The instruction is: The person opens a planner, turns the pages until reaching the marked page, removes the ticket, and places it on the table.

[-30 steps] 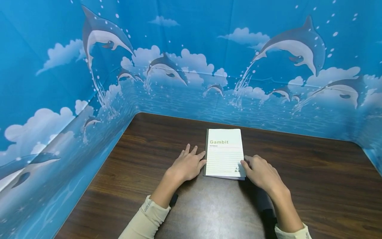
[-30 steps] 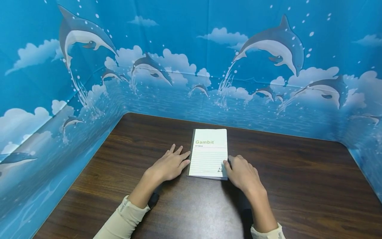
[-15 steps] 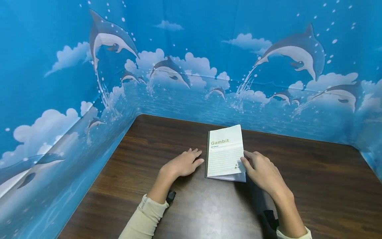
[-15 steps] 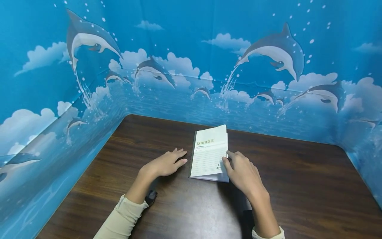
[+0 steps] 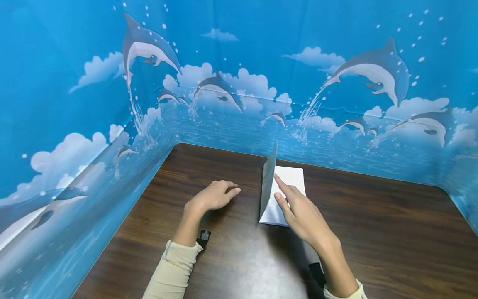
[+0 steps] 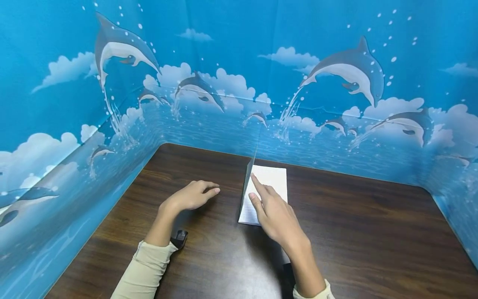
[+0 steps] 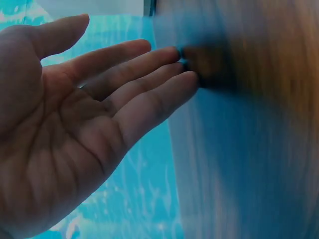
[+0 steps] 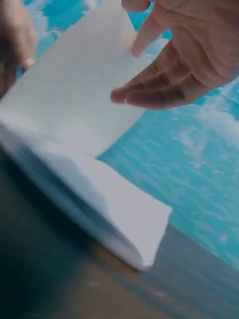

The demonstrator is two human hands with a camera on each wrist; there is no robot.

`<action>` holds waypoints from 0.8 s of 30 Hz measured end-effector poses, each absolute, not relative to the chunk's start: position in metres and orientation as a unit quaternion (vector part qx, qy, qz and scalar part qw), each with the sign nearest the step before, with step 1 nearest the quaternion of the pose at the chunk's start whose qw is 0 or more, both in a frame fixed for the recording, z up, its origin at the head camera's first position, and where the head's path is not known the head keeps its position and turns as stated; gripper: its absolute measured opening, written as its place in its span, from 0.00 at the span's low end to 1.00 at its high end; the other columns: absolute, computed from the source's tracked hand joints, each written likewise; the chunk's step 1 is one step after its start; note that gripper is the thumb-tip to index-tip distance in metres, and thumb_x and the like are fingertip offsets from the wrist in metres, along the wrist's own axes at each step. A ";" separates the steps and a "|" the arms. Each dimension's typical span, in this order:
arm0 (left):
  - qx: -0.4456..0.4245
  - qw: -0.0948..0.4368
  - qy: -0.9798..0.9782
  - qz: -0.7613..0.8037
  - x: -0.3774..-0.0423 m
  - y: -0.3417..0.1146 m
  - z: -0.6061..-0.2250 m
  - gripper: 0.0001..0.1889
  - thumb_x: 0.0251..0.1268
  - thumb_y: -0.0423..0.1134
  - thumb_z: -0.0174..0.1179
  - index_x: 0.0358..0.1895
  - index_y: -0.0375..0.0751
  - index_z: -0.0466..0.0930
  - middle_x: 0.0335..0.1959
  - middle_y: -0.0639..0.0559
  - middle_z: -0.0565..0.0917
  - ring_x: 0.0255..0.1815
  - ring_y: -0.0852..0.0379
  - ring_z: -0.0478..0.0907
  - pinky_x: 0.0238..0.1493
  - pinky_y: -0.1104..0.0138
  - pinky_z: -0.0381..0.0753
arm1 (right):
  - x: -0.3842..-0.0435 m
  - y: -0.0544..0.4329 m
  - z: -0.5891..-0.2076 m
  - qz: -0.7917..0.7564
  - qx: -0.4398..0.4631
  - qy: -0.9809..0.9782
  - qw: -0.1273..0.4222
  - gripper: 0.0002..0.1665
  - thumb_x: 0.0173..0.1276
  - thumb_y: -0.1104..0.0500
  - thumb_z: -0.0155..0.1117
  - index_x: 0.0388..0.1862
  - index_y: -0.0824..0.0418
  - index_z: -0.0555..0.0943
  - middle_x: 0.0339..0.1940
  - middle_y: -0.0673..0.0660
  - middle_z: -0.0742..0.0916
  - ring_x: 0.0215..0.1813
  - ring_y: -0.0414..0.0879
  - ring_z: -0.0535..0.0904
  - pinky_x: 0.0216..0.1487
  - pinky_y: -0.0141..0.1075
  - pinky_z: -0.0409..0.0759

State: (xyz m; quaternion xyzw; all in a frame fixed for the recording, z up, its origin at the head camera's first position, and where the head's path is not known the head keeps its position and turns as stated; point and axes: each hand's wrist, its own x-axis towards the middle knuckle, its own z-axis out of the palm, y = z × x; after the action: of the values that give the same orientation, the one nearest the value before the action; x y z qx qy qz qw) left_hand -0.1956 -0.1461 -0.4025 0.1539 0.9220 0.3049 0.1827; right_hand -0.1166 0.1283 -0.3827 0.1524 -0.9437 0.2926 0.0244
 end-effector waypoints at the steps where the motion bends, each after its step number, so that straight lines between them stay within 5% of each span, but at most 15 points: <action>1: 0.150 0.182 0.923 0.305 -0.197 -0.150 -0.401 0.27 0.90 0.50 0.47 0.76 0.35 0.74 0.76 0.39 0.77 0.81 0.39 0.70 0.79 0.43 0.69 | -0.116 0.124 -0.386 0.290 0.162 -0.943 0.015 0.34 0.90 0.38 0.40 0.90 0.39 0.55 0.80 0.63 0.77 0.73 0.62 0.81 0.69 0.65 0.77; 6: 0.137 0.186 0.921 0.313 -0.202 -0.176 -0.398 0.28 0.91 0.51 0.45 0.75 0.31 0.74 0.73 0.35 0.80 0.75 0.35 0.76 0.74 0.42 0.75 | -0.113 0.108 -0.400 0.279 0.191 -0.939 -0.066 0.34 0.90 0.39 0.43 0.89 0.31 0.51 0.86 0.66 0.66 0.83 0.69 0.66 0.74 0.71 0.70; 12: 0.114 0.225 0.886 0.390 -0.202 -0.203 -0.398 0.28 0.92 0.48 0.43 0.74 0.26 0.72 0.67 0.32 0.83 0.69 0.34 0.81 0.60 0.50 0.87 | -0.112 0.104 -0.407 0.287 0.168 -0.930 -0.158 0.35 0.89 0.41 0.47 0.89 0.35 0.55 0.90 0.70 0.55 0.88 0.74 0.50 0.79 0.75 0.57; 16: 0.097 0.246 0.862 0.433 -0.202 -0.211 -0.399 0.29 0.92 0.49 0.42 0.77 0.26 0.68 0.71 0.30 0.79 0.77 0.33 0.73 0.63 0.51 0.86 | -0.110 0.103 -0.410 0.283 0.164 -0.928 -0.180 0.33 0.88 0.43 0.50 0.88 0.38 0.60 0.88 0.73 0.56 0.87 0.78 0.47 0.78 0.77 0.55; 24: 0.095 0.252 0.861 0.431 -0.198 -0.220 -0.395 0.26 0.91 0.45 0.45 0.70 0.24 0.76 0.64 0.30 0.84 0.71 0.34 0.80 0.58 0.50 0.89 | -0.107 0.095 -0.414 0.254 0.158 -0.933 -0.198 0.32 0.87 0.43 0.53 0.85 0.41 0.67 0.87 0.77 0.55 0.86 0.81 0.46 0.78 0.78 0.53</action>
State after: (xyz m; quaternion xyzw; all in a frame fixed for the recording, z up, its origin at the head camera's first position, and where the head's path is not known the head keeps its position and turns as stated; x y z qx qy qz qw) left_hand -0.1985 -0.2199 -0.3952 0.0951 0.8610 0.4313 0.2523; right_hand -0.1070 0.0951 -0.4137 0.1583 -0.9333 0.2545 -0.1979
